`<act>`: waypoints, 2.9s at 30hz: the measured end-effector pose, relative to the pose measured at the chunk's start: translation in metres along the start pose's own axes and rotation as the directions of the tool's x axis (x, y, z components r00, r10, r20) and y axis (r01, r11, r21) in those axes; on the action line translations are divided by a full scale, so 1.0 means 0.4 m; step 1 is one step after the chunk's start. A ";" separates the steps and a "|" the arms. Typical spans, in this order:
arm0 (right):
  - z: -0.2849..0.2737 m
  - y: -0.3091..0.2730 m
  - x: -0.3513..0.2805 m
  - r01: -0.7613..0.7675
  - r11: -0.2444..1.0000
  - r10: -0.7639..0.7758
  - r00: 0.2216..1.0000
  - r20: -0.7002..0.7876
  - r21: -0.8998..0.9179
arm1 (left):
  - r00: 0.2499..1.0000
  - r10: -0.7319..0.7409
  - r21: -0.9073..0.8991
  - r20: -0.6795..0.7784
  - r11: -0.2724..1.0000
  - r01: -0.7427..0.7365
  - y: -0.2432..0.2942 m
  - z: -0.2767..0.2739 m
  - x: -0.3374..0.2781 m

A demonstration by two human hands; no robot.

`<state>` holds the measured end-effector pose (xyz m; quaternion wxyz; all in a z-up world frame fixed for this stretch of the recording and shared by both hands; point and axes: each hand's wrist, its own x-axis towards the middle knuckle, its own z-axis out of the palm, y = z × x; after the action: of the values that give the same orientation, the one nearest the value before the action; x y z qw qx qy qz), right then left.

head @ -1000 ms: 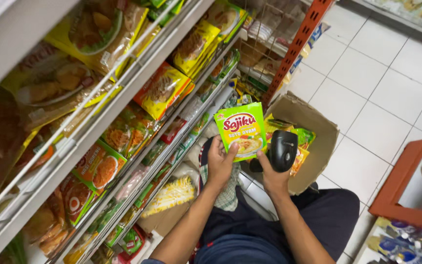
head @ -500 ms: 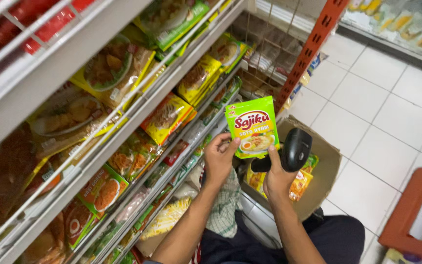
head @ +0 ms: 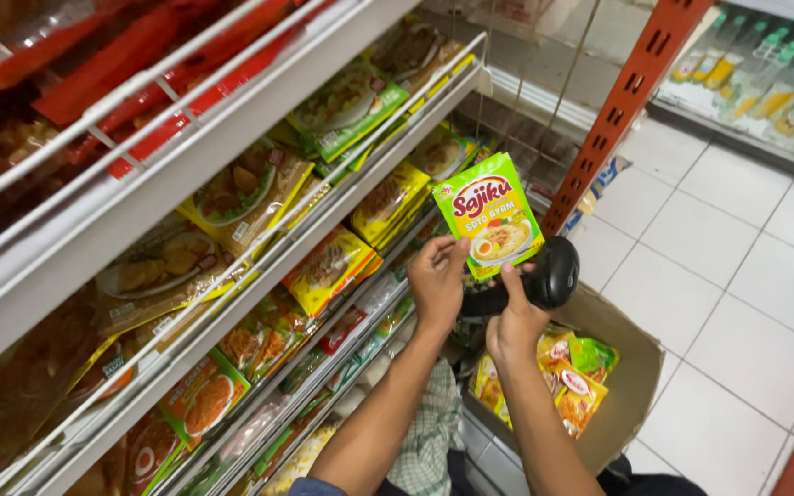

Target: The person uses a handheld scanner to scan barcodes on packets of food seasoning while taking them from a cardboard box and placing them on shelves.

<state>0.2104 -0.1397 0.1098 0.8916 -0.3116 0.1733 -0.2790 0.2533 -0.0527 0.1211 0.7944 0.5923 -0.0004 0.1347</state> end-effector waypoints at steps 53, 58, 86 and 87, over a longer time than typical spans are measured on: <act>-0.326 0.052 0.083 0.022 0.886 0.038 0.992 0.120 -0.463 | 0.738 -0.012 0.585 0.675 0.617 -0.526 -0.068 -0.034 -0.124; -0.708 0.053 -0.012 -0.140 0.850 0.019 0.972 -0.235 -0.508 | 0.538 -0.244 0.556 0.807 0.624 -0.549 -0.298 -0.072 -0.250; -1.459 0.518 0.166 -0.494 0.213 0.038 0.866 -0.498 -0.843 | 0.283 -0.722 0.768 0.632 0.533 -0.354 -0.708 -0.068 -0.316; -1.458 0.525 0.167 -0.501 0.194 0.045 0.863 -0.503 -0.843 | 0.287 -0.713 0.761 0.640 0.539 -0.360 -0.712 -0.074 -0.320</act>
<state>0.0629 -0.3115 -0.4711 0.4973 -0.6918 0.5235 0.0002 0.1862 -0.1267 -0.1762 0.2666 0.8333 -0.3210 -0.3628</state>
